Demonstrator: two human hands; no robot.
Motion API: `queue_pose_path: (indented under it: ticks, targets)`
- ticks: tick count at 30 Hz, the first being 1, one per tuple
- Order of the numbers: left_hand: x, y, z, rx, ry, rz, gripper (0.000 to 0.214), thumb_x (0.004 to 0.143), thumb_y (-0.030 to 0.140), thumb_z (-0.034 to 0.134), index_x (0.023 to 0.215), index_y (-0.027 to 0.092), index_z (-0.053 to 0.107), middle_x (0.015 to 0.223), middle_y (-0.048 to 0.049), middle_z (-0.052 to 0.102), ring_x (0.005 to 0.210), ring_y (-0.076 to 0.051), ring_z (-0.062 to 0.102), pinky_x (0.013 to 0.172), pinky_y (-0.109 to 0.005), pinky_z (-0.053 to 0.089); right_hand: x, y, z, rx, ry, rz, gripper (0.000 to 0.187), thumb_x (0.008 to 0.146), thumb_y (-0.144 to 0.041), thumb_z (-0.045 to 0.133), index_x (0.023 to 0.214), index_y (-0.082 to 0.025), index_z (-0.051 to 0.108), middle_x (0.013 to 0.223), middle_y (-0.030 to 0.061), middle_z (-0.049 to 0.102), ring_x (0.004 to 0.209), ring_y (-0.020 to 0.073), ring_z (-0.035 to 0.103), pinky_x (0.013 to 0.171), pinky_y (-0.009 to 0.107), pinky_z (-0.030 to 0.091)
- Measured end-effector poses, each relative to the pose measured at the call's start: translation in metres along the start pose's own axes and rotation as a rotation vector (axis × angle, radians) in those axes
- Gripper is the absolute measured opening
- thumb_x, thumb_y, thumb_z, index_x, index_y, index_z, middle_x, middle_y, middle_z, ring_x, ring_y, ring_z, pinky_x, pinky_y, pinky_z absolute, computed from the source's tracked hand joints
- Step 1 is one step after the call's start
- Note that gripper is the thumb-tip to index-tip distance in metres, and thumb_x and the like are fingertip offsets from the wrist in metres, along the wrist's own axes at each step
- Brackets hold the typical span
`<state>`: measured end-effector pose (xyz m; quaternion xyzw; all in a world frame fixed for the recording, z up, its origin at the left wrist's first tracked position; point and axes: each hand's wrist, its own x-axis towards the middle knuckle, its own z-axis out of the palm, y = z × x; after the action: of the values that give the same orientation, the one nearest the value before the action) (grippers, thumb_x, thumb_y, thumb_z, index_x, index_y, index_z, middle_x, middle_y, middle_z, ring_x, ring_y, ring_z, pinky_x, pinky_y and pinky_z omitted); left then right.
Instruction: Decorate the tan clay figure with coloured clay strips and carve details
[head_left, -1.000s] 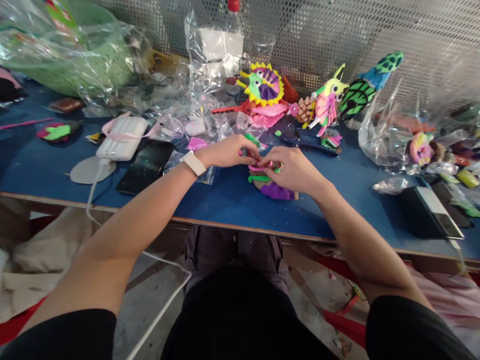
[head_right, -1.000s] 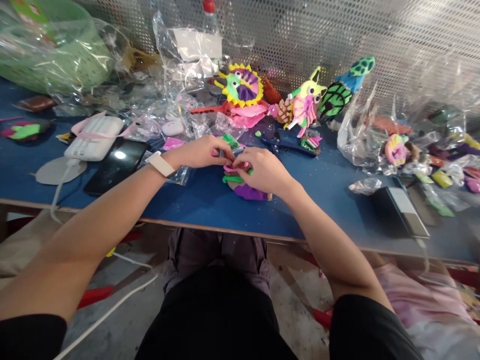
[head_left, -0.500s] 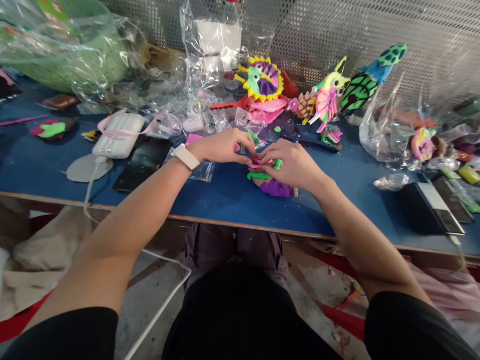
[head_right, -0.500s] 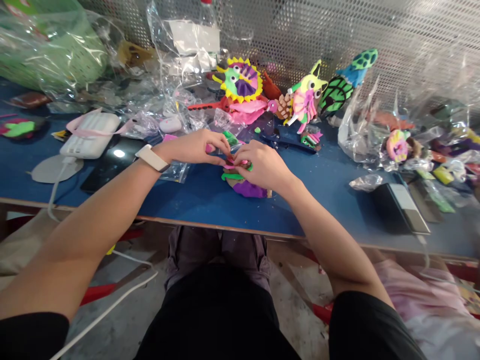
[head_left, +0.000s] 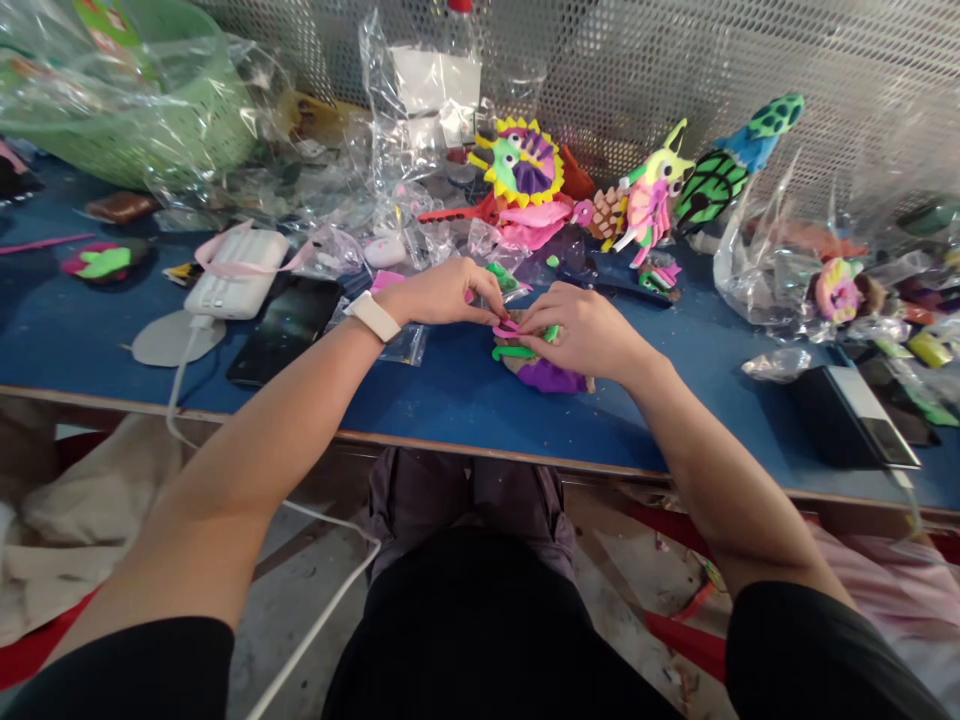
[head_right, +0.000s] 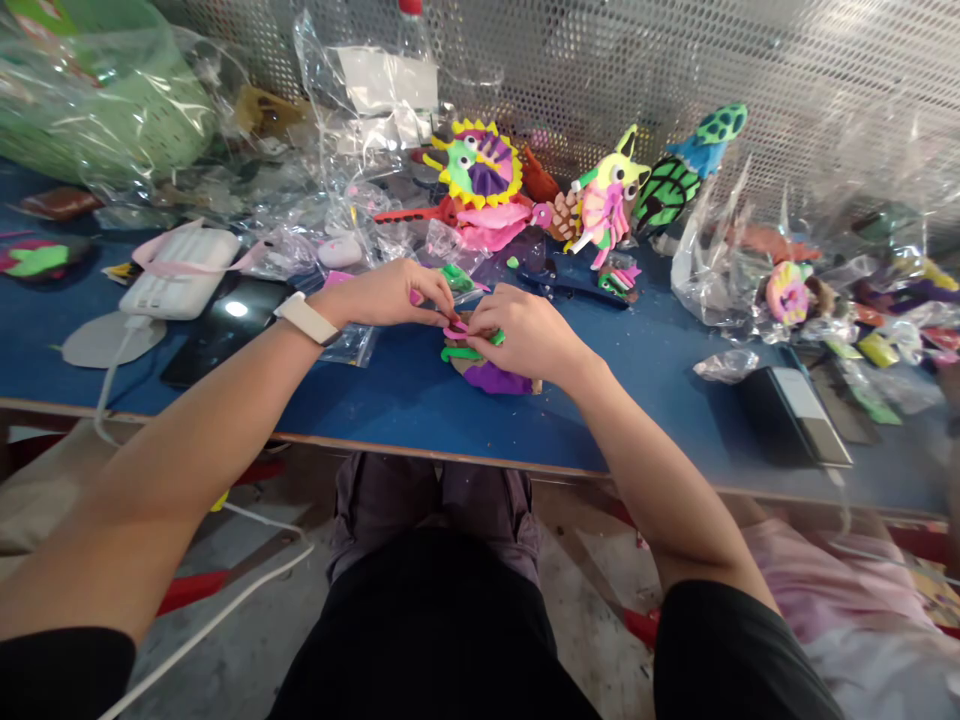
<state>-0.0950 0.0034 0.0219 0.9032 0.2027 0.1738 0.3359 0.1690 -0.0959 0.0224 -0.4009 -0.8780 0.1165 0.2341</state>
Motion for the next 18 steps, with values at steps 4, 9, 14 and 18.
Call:
queue_pose_path:
  ticks: [4, 9, 14, 18]
  targets:
    - [0.0, 0.0, 0.001, -0.025, 0.025, -0.007, 0.016, 0.094, 0.038, 0.09, 0.101, 0.024, 0.094, 0.107, -0.0083, 0.087, 0.094, -0.02, 0.077, 0.092, -0.034, 0.054, -0.001, 0.0, -0.002, 0.003, -0.002, -0.013, 0.02, 0.105, -0.035, 0.074, 0.099, -0.029, 0.093, 0.109, 0.0087, 0.089, 0.105, 0.0326, 0.076, 0.098, 0.051, 0.059]
    - [0.0, 0.0, -0.002, -0.043, -0.007, -0.023, 0.02, 0.092, 0.043, 0.091, 0.102, 0.025, 0.094, 0.105, -0.008, 0.087, 0.097, -0.022, 0.078, 0.095, -0.036, 0.054, -0.001, -0.003, -0.002, 0.016, -0.029, -0.07, 0.022, 0.106, -0.032, 0.072, 0.106, -0.031, 0.093, 0.115, 0.0081, 0.088, 0.107, 0.0309, 0.075, 0.094, 0.047, 0.058]
    - [-0.003, 0.006, -0.008, 0.004, -0.004, -0.101, 0.029, 0.095, 0.048, 0.086, 0.103, 0.021, 0.091, 0.094, -0.0069, 0.086, 0.087, -0.021, 0.076, 0.09, -0.034, 0.054, -0.002, 0.005, -0.014, 0.037, 0.069, 0.062, 0.022, 0.1, -0.045, 0.083, 0.11, -0.027, 0.09, 0.115, 0.0103, 0.085, 0.109, 0.0331, 0.074, 0.1, 0.048, 0.057]
    - [-0.004, 0.013, -0.008, -0.029, -0.083, -0.287, 0.04, 0.096, 0.059, 0.084, 0.1, 0.02, 0.087, 0.082, -0.0067, 0.082, 0.066, -0.017, 0.068, 0.069, -0.03, 0.05, -0.007, 0.023, -0.024, 0.023, -0.078, 0.236, 0.072, 0.074, -0.064, 0.102, 0.131, -0.025, 0.083, 0.115, 0.012, 0.081, 0.103, 0.0351, 0.073, 0.093, 0.047, 0.058]
